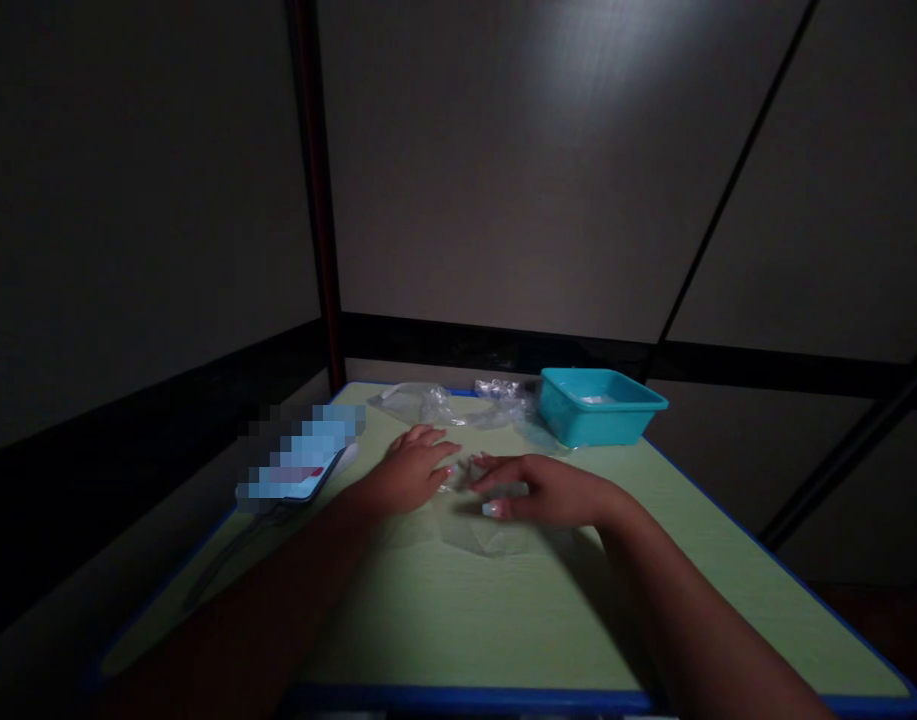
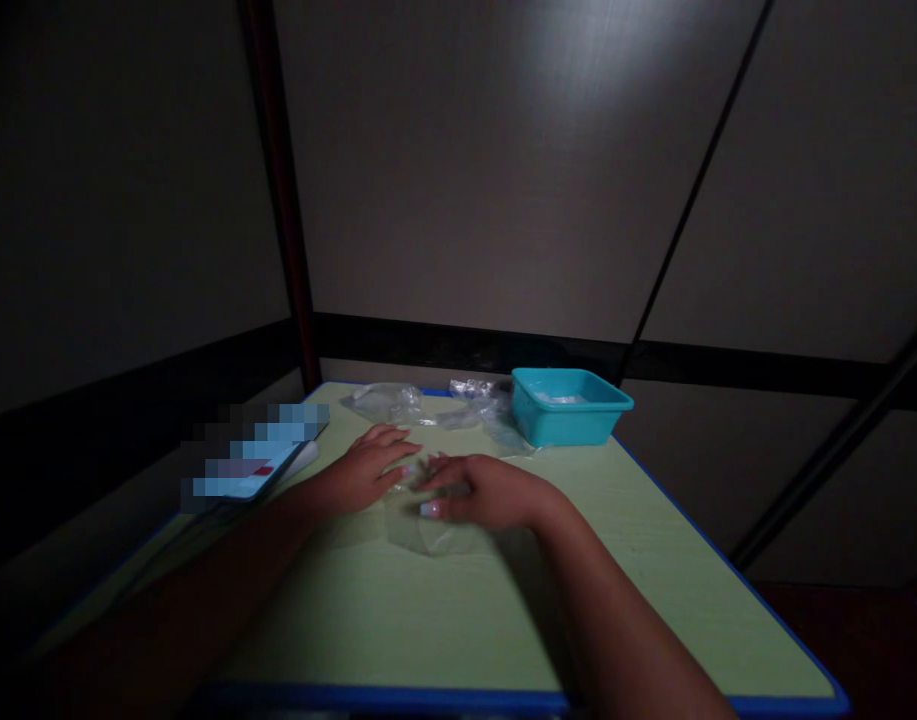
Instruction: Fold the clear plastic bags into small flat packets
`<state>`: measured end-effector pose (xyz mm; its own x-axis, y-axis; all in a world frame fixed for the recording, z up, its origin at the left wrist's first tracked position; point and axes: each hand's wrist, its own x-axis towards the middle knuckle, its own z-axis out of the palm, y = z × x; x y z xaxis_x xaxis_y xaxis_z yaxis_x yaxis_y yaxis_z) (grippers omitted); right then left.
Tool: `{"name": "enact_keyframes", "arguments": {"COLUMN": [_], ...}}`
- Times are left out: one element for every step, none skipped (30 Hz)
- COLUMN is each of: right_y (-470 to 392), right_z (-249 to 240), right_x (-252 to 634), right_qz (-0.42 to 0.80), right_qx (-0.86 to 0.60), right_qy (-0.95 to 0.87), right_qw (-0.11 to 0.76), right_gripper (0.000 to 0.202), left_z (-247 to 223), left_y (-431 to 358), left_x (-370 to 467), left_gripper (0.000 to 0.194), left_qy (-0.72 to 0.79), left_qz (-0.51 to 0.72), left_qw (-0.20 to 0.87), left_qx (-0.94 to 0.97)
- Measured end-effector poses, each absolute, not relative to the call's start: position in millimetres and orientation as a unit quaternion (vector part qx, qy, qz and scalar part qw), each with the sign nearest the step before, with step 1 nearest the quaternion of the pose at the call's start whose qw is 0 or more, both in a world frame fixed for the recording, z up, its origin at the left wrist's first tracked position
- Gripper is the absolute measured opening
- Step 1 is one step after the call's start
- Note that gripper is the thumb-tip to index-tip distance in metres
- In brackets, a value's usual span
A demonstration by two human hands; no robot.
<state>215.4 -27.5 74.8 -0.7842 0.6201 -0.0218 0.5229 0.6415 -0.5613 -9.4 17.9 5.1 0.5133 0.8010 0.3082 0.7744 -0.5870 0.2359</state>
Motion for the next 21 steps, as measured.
{"name": "enact_keyframes", "arguments": {"right_y": [-33, -38, -43, -48, -52, -56, -59, -62, -63, -65, -65, -66, -66, -66, -66, -66, -65, -65, -65, -65, -66], "right_z": [81, 87, 92, 96, 99, 100, 100, 100, 99, 97, 96, 95, 93, 92, 92, 91, 90, 90, 90, 89, 89], "right_x": [215, 214, 213, 211, 210, 209, 207, 206, 205, 204, 204, 204, 204, 204, 204, 204, 204, 203, 203, 202, 202], "right_qz": [0.316, 0.338, 0.352, 0.358, 0.359, 0.355, 0.348, 0.337, 0.326, 0.315, 0.306, 0.297, 0.287, 0.276, 0.265, 0.255, 0.247, 0.242, 0.239, 0.237, 0.237], "right_qx": [-0.284, -0.257, -0.236, -0.219, -0.205, -0.193, -0.184, -0.180, -0.180, -0.184, -0.190, -0.198, -0.207, -0.217, -0.227, -0.235, -0.241, -0.242, -0.239, -0.236, -0.233], "right_qy": [-0.904, -0.905, -0.906, -0.907, -0.909, -0.912, -0.916, -0.921, -0.924, -0.927, -0.929, -0.930, -0.931, -0.931, -0.931, -0.931, -0.931, -0.931, -0.932, -0.933, -0.934], "right_qw": [0.055, 0.020, -0.011, -0.037, -0.055, -0.067, -0.075, -0.079, -0.082, -0.085, -0.088, -0.091, -0.095, -0.100, -0.107, -0.115, -0.122, -0.128, -0.133, -0.134, -0.135], "right_gripper": [0.044, 0.044, 0.045, 0.047, 0.048, 0.049, 0.049, 0.049, 0.049, 0.049, 0.050, 0.052, 0.054, 0.057, 0.060, 0.061, 0.062, 0.062, 0.062, 0.062, 0.063], "left_z": [5, 4, 4, 5, 5, 5, 6, 6, 6, 6, 7, 6, 6, 6, 6, 5, 5, 4, 4, 3, 2], "left_y": [18, 18, 19, 19, 18, 18, 18, 18, 17, 17, 17, 17, 17, 18, 18, 19, 19, 20, 21, 22, 22], "left_x": [-9, -9, -9, -9, -9, -9, -9, -9, -9, -9, -9, -9, -9, -9, -9, -10, -10, -10, -10, -10, -11], "left_gripper": [0.038, 0.038, 0.038, 0.038, 0.038, 0.038, 0.038, 0.039, 0.039, 0.039, 0.039, 0.038, 0.038, 0.038, 0.038, 0.038, 0.038, 0.039, 0.039, 0.038, 0.038], "left_qy": [0.455, 0.458, 0.461, 0.464, 0.466, 0.467, 0.468, 0.469, 0.469, 0.470, 0.472, 0.474, 0.476, 0.477, 0.476, 0.475, 0.472, 0.469, 0.467, 0.465, 0.462], "left_qz": [0.197, 0.199, 0.199, 0.199, 0.199, 0.199, 0.199, 0.199, 0.197, 0.195, 0.193, 0.191, 0.189, 0.190, 0.191, 0.194, 0.196, 0.199, 0.202, 0.205, 0.207], "left_qw": [0.034, 0.035, 0.035, 0.035, 0.034, 0.031, 0.028, 0.026, 0.024, 0.023, 0.023, 0.023, 0.023, 0.022, 0.022, 0.023, 0.025, 0.026, 0.027, 0.027, 0.025], "left_qx": [0.868, 0.866, 0.864, 0.862, 0.861, 0.861, 0.860, 0.860, 0.861, 0.861, 0.860, 0.859, 0.858, 0.858, 0.858, 0.858, 0.859, 0.860, 0.860, 0.861, 0.862]}}
